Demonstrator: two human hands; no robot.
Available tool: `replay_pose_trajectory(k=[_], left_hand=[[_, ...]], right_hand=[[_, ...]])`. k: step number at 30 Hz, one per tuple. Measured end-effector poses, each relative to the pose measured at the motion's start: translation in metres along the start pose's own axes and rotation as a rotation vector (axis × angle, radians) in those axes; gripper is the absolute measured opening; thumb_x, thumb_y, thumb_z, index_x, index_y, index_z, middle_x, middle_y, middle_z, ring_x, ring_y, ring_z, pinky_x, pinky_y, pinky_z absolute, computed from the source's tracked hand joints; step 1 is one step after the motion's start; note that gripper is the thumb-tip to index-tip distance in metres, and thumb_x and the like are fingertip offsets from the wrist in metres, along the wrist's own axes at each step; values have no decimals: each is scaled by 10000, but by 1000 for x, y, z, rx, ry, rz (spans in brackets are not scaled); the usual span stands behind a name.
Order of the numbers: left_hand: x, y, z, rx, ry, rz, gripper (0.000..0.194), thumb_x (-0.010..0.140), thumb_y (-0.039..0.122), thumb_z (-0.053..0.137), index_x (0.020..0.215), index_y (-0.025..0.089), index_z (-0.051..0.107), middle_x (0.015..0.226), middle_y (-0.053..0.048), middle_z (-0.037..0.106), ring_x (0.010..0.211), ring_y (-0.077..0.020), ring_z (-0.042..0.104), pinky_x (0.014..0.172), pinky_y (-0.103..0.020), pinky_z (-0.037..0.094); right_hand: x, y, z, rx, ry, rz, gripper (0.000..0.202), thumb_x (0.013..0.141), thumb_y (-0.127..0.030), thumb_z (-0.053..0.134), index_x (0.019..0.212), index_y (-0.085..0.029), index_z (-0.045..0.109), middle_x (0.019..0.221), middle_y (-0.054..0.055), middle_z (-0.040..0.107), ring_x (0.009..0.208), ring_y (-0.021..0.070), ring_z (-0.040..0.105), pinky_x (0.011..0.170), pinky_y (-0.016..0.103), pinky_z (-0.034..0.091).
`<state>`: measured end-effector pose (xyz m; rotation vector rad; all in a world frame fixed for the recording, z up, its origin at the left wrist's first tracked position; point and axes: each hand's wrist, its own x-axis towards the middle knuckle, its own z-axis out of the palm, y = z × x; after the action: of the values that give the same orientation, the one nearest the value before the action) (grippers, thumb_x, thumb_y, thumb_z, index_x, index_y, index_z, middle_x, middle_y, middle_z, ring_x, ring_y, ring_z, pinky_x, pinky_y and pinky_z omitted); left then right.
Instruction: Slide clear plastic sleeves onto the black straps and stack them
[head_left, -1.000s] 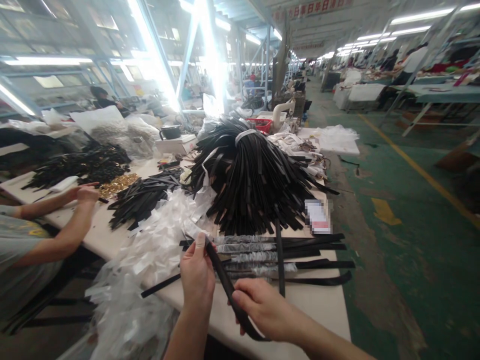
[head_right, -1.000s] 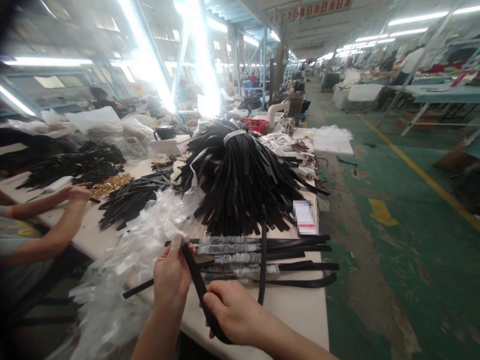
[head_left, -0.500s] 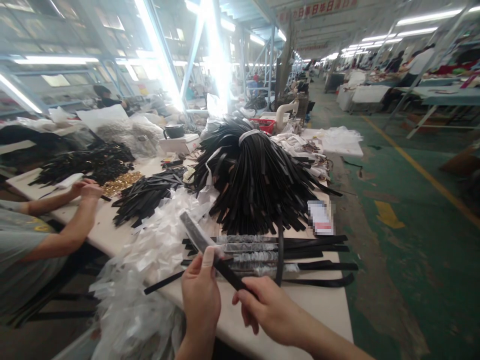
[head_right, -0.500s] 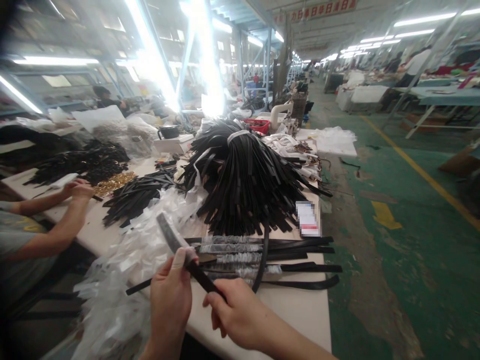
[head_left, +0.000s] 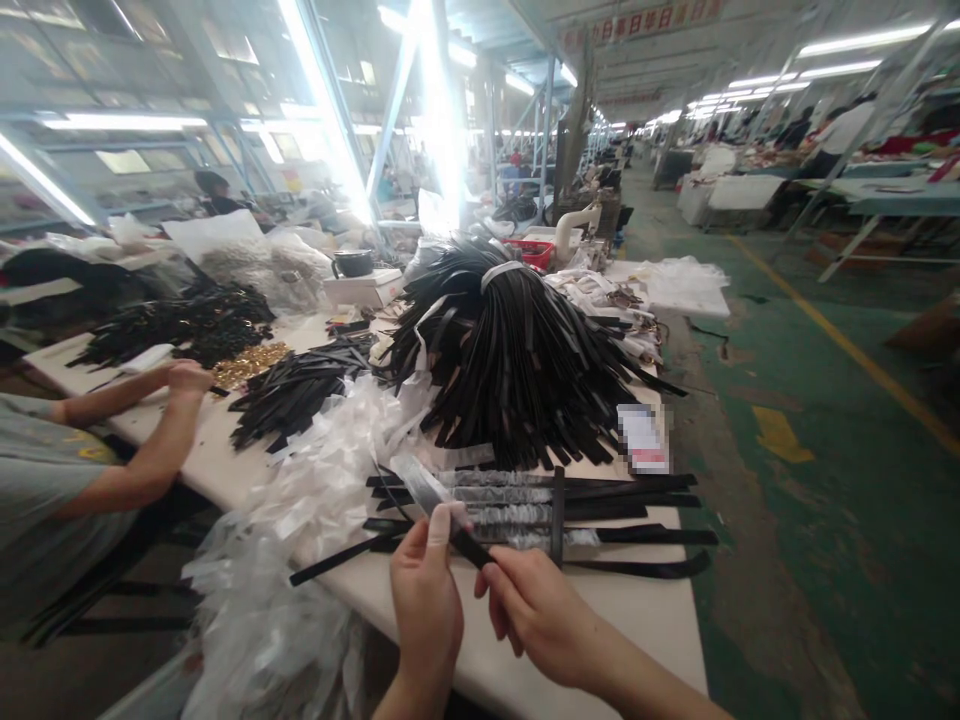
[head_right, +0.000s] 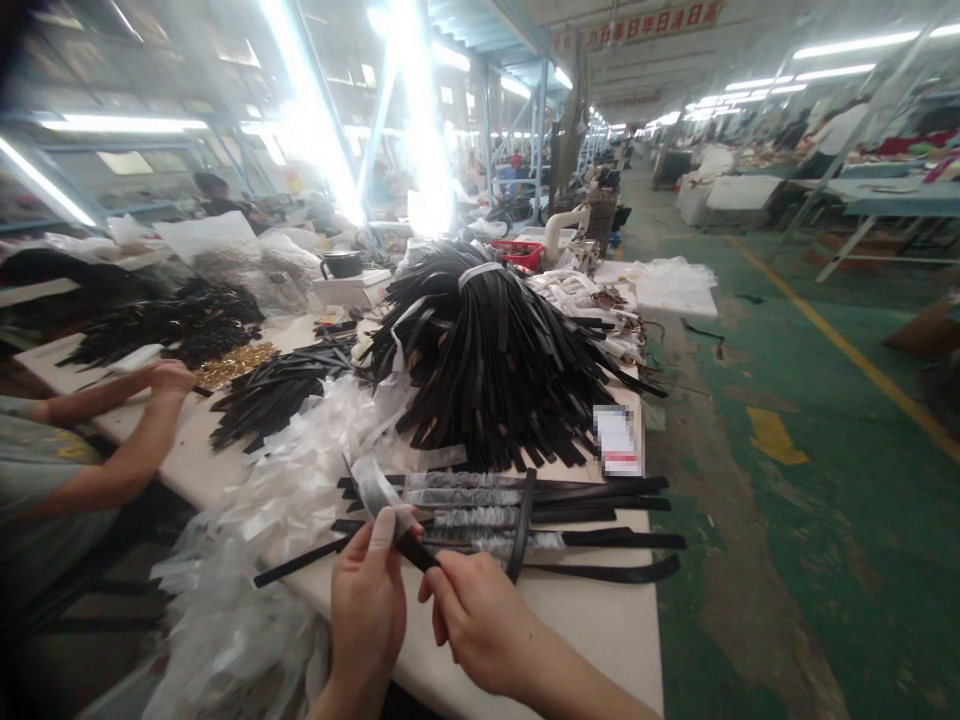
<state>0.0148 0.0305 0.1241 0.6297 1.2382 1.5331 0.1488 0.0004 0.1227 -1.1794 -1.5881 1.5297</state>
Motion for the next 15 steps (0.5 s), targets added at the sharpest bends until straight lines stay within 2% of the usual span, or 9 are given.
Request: replay_pose_trajectory(k=[3,5,7,9,11,13,15], left_hand=[[-24,-10,2,83,-82,-127,428,756,526,785,918,131,753,557,9,602,388,-92,470,328,-187,342],[-35,-13,2,98,-126,-156,439,755,515,790,975,139,740,502,41,545,324,-75,384,292,-190,290],[-33,-6,3,22,-198,-184,458,782,523,765,1038,146,716,595,5,618,387,-100,478,348,-206,387],[-21,6,7,-94,-297,-294,466,830,542,709,1076,148,689,778,-66,700,555,-154,616,454,-229,482],[-9,19,13,-160,-349,-371,403,878,527,657,1018,150,671,837,-88,705,685,-187,662,497,-220,491],[-3,28,17,-154,-339,-298,325,911,486,630,904,161,640,783,-64,681,696,-179,655,495,-199,474],[-8,33,20,-140,-311,-123,321,930,485,603,832,179,601,758,-49,663,703,-178,648,516,-207,488]], right_hand=[[1,-4,1,40,51,-58,465,1069,-488,320,800,-179,539,563,-25,544,403,80,484,398,162,365],[0,-6,1,65,52,-101,473,1066,-498,331,779,-178,529,588,-16,546,442,84,503,427,164,392],[-1,-4,1,77,18,-112,469,1066,-496,335,791,-175,538,606,-12,557,452,81,504,443,166,402],[-2,0,1,66,-10,-89,485,1069,-490,326,767,-173,536,579,-17,547,431,78,491,440,166,397],[-2,5,1,55,-6,-61,501,1073,-477,310,740,-174,529,546,-22,530,408,79,479,421,167,383],[-3,5,1,47,9,-65,461,1072,-449,328,772,-174,544,564,-21,544,425,85,499,434,171,396],[-5,0,0,19,-3,-98,403,1071,-403,350,809,-176,556,607,-17,569,464,89,526,468,176,414]])
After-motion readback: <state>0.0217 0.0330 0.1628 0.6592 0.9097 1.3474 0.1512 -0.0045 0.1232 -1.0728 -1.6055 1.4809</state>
